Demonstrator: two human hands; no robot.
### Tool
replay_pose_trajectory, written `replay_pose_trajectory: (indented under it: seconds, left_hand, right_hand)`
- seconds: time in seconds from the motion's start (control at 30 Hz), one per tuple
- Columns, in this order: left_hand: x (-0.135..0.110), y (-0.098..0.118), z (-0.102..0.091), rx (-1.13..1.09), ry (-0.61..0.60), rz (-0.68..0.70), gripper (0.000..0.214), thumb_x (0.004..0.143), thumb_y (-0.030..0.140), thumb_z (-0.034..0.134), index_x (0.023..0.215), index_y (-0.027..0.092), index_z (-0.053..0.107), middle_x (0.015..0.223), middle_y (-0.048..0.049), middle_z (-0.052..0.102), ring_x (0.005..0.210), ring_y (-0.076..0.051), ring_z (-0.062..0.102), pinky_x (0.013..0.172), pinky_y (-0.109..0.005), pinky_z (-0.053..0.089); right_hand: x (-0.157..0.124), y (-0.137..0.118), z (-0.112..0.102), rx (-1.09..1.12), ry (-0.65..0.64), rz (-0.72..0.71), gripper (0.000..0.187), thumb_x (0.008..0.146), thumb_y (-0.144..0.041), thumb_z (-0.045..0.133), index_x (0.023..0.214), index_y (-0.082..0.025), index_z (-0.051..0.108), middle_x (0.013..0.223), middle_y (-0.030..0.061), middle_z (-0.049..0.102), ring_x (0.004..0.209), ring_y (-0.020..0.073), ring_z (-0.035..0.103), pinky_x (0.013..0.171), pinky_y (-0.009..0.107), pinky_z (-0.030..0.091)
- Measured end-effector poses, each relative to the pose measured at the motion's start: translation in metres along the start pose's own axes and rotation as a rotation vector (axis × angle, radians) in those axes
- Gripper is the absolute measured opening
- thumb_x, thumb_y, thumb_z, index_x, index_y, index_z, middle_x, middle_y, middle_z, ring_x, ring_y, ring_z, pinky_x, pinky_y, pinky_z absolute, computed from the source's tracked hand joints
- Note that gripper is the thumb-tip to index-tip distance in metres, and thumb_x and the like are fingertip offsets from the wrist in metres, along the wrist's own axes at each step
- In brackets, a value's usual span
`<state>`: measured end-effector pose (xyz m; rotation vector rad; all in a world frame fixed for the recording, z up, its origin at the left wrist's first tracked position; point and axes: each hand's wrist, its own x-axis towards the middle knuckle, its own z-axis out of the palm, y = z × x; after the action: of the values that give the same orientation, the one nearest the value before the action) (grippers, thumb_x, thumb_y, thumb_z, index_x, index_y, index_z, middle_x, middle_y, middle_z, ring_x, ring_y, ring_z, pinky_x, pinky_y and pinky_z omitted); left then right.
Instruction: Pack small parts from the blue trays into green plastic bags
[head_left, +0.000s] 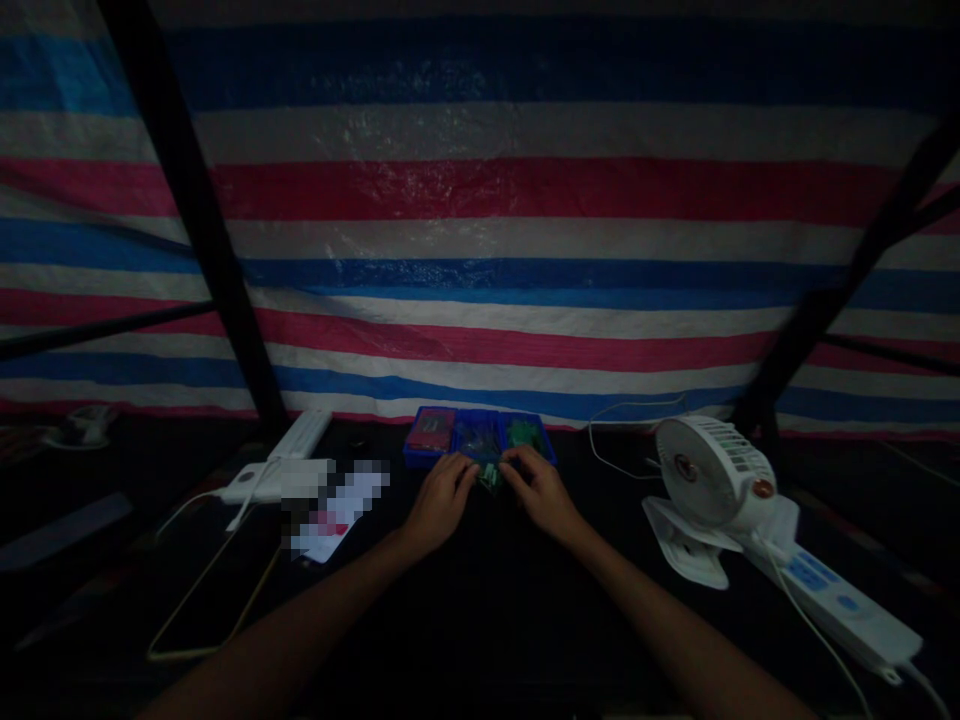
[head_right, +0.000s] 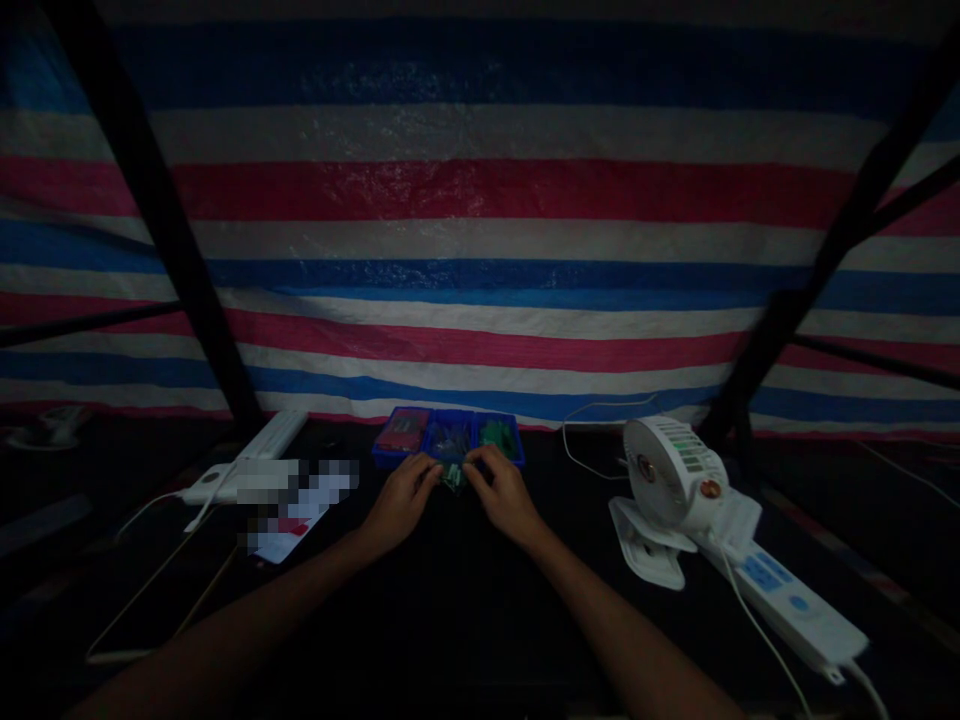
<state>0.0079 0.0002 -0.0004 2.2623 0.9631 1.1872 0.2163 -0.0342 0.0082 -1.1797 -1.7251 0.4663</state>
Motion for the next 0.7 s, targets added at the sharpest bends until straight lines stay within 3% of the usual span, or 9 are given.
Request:
replay_pose_trajectory:
  seconds: [0.13, 0.27, 0.5, 0.6, 0.7]
  left_hand:
    - [-0.0019, -0.0048, 0.0022, -0.078, 0.026, -0.064, 0.023, 0.106, 0.033, 0.047, 0.121, 0.021, 0.060, 0.104, -0.0055, 0.067, 0.095, -0.021, 0.064, 0.089, -0.035, 0.049]
    - [-0.0024, -0.0030, 0.0013, -0.128, 0.011, -0.078, 0.032, 0.106, 0.031, 0.045, 0.136, 0.022, 0.051, 0.099, -0.0039, 0.067, 0.093, -0.019, 0.066, 0.089, -0.034, 0.052]
    - [-0.0013, -0.0057, 0.0010, -0.052, 0.013, 0.015, 0.041, 0.101, 0.015, 0.044, 0.140, 0.023, 0.054, 0.132, -0.0096, 0.064, 0.114, -0.022, 0.062, 0.098, -0.038, 0.051]
    - [-0.0008, -0.0060, 0.0010, -0.032, 0.009, 0.038, 0.037, 0.100, 0.017, 0.050, 0.136, 0.023, 0.058, 0.124, -0.0085, 0.066, 0.108, -0.022, 0.062, 0.093, -0.037, 0.051]
    - [-0.0003, -0.0029, 0.0001, 0.014, -0.009, 0.019, 0.019, 0.103, 0.029, 0.052, 0.106, 0.020, 0.069, 0.100, -0.0055, 0.067, 0.092, -0.021, 0.061, 0.084, -0.034, 0.049]
  right_hand:
    - [-0.0016, 0.0027, 0.0009, 0.054, 0.003, 0.071, 0.025, 0.100, -0.039, 0.057, 0.119, -0.023, 0.056, 0.093, 0.0017, 0.065, 0.063, 0.0136, 0.058, 0.056, 0.024, 0.047]
    - [-0.0009, 0.0036, -0.0002, 0.060, -0.019, 0.036, 0.021, 0.101, -0.036, 0.052, 0.114, -0.022, 0.061, 0.097, 0.0031, 0.066, 0.064, 0.0133, 0.058, 0.057, 0.024, 0.047]
    - [-0.0003, 0.0068, -0.0004, 0.026, -0.056, 0.044, 0.028, 0.094, -0.022, 0.055, 0.118, -0.021, 0.068, 0.086, 0.0012, 0.067, 0.064, 0.0149, 0.057, 0.060, 0.025, 0.046]
    - [0.0006, 0.0079, 0.0001, 0.028, -0.046, 0.026, 0.024, 0.096, -0.028, 0.058, 0.116, -0.020, 0.069, 0.090, 0.0024, 0.068, 0.069, 0.0157, 0.058, 0.063, 0.026, 0.047]
    - [0.0013, 0.0072, 0.0007, 0.036, -0.035, 0.021, 0.025, 0.101, -0.039, 0.055, 0.093, -0.019, 0.068, 0.084, 0.0022, 0.066, 0.072, 0.0163, 0.059, 0.066, 0.026, 0.047]
